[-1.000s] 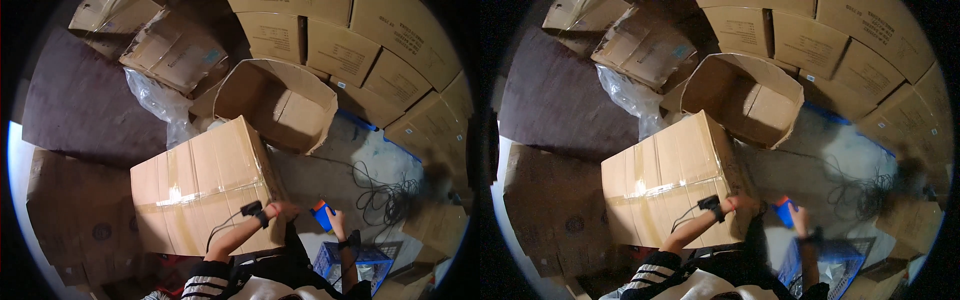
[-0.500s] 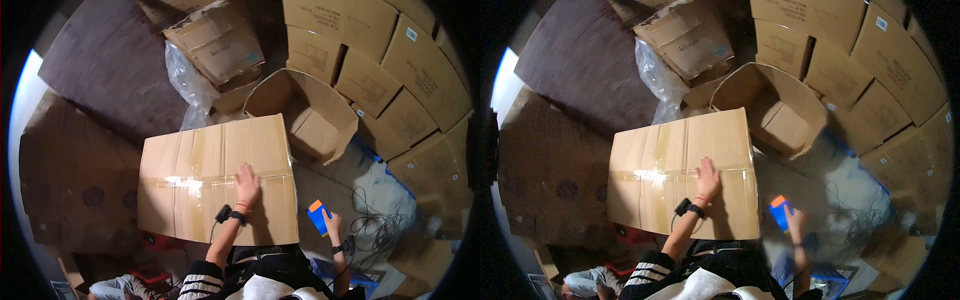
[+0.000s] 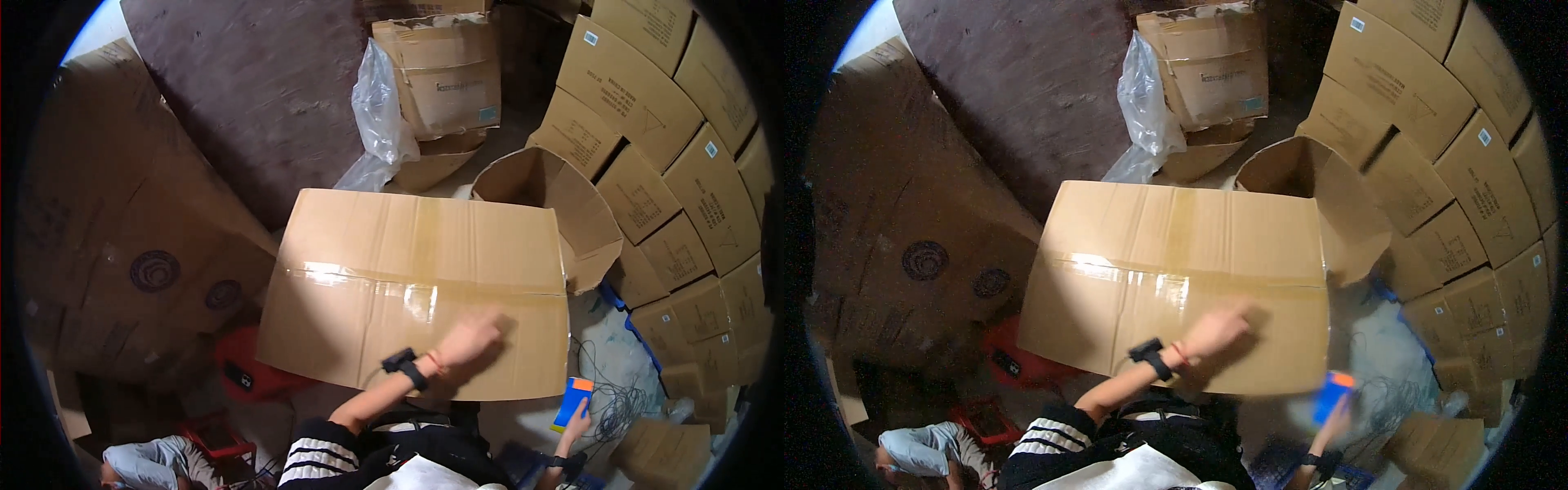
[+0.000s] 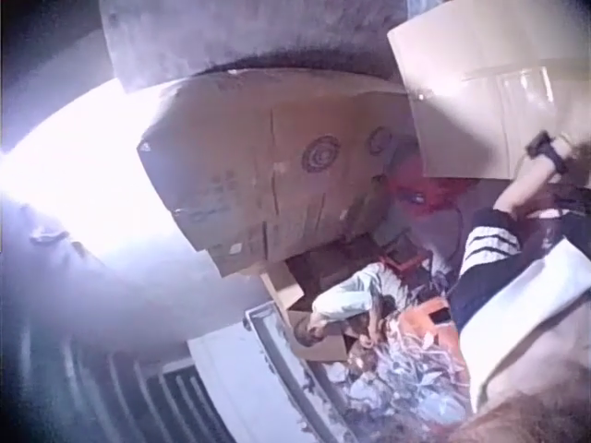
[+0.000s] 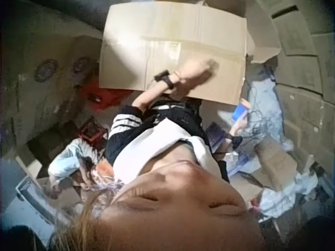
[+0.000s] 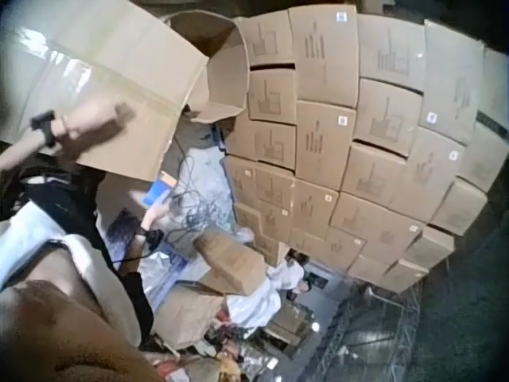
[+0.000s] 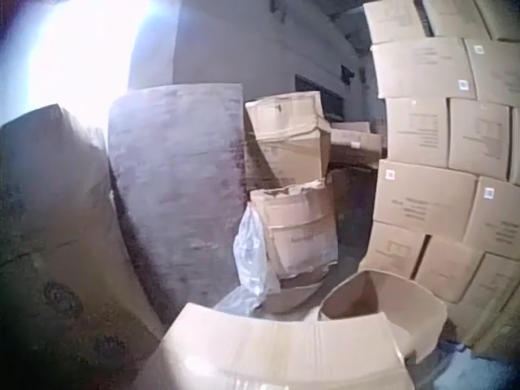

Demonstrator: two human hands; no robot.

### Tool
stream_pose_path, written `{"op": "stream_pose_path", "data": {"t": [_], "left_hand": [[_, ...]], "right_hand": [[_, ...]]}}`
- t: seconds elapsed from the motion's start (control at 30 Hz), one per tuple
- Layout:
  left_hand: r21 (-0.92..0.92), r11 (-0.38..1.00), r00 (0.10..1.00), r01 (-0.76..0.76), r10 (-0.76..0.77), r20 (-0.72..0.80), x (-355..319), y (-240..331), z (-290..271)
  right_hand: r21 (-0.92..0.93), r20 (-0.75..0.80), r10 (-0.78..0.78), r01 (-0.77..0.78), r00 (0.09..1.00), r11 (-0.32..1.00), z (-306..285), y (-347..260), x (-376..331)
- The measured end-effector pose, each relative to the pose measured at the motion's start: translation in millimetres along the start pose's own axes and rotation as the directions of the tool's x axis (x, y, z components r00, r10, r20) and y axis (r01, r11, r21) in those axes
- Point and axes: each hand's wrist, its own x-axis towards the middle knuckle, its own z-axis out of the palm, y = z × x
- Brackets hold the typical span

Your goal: Taping cardboard boxes closed using a tape dispenser in a warehouse environment.

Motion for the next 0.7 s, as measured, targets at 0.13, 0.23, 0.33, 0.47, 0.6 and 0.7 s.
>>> {"op": "stream_pose_path", "data": {"t": [0.13, 0.23, 0.33, 0.47, 0.6, 0.7], "left_hand": [[0.592, 0.625, 0.844, 0.509, -0.23, -0.484, -44, -99, -141], [0.636, 0.529, 0.82, 0.562, -0.259, -0.509, -66, -139, -171], [0.669, 0.563, 0.868, 0.486, -0.218, -0.447, -68, -139, -146], [0.648, 0.683, 0.941, 0.336, -0.216, -0.26, -73, -96, -89], [0.571, 0.808, 0.987, 0.144, -0.074, -0.143, -95, -62, -78], [0.191, 0.98, 0.964, -0.052, -0.001, 0.267, -118, -41, -101]], "right_hand": [[-0.118, -0.111, -0.044, 0.031, 0.993, 0.992, -26, -12, -50], [0.016, -0.007, -0.05, 0.05, 0.999, 0.999, -41, -40, -91], [-0.022, 0.035, -0.037, 0.038, 0.999, 0.999, -46, -70, -114], [-0.158, 0.097, -0.081, 0.096, 0.992, 0.983, -41, -122, -131], [0.142, 0.181, -0.267, 0.243, 0.947, 0.96, -38, -191, -144], [0.525, 0.421, -0.531, 0.28, 0.735, 0.804, -29, -250, -147]]}}
